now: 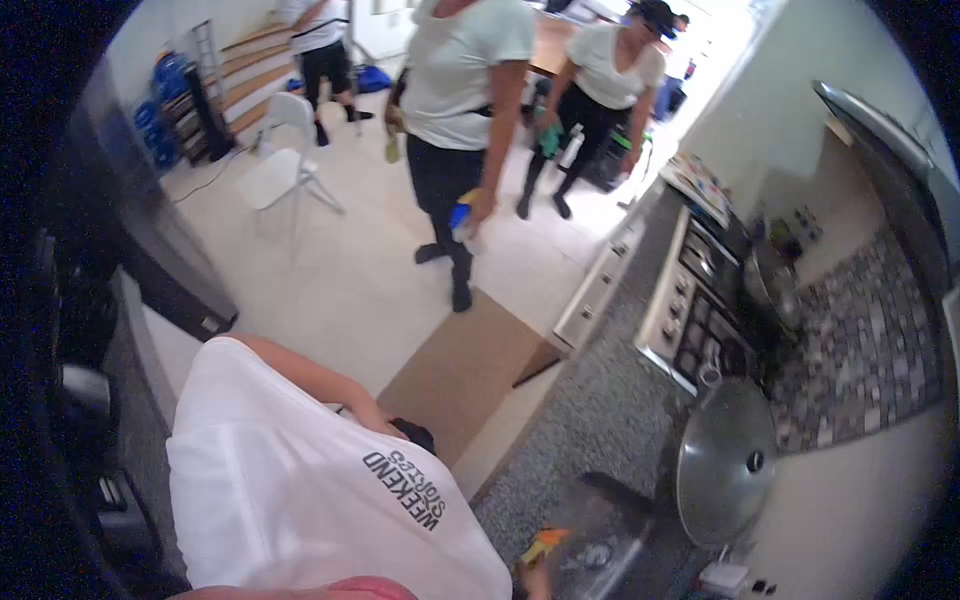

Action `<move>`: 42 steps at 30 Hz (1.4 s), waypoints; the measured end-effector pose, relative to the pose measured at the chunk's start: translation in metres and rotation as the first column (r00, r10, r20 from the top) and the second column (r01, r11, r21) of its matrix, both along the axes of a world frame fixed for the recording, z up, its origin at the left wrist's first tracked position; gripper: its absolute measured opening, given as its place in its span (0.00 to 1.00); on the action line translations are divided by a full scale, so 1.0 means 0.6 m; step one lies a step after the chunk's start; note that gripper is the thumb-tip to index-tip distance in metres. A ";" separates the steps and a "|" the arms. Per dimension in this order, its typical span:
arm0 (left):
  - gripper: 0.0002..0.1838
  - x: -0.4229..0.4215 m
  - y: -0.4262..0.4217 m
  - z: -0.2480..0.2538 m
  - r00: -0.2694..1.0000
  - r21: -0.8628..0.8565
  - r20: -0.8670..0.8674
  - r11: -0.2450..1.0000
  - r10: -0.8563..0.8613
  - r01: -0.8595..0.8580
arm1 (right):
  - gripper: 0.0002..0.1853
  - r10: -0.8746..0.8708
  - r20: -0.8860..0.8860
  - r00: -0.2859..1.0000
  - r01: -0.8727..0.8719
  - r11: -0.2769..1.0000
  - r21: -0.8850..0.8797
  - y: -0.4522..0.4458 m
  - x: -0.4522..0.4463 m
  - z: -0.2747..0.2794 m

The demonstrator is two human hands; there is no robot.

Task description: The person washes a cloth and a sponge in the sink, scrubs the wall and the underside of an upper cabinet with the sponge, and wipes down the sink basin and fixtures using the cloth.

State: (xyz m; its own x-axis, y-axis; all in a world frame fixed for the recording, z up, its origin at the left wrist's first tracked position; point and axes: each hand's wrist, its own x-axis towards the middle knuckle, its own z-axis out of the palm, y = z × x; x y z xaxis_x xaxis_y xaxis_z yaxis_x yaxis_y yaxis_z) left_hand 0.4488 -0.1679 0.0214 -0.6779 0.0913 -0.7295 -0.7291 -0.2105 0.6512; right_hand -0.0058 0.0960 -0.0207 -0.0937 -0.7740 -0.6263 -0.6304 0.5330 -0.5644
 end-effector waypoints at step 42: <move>0.30 -0.762 0.222 0.228 0.466 -0.419 -0.446 0.638 -0.764 0.646 | 0.17 -0.444 0.434 -0.784 0.044 -0.737 -0.674 0.196 -0.316 0.146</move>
State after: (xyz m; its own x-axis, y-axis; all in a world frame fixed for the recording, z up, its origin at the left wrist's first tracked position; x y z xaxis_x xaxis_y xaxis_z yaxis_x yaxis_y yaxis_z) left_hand -0.0086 -0.0349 0.1582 -0.6979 0.6442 -0.3130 -0.0817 0.3625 0.9284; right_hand -0.1954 0.2134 0.0668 -0.3488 0.9311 0.1066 0.1680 0.1740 -0.9703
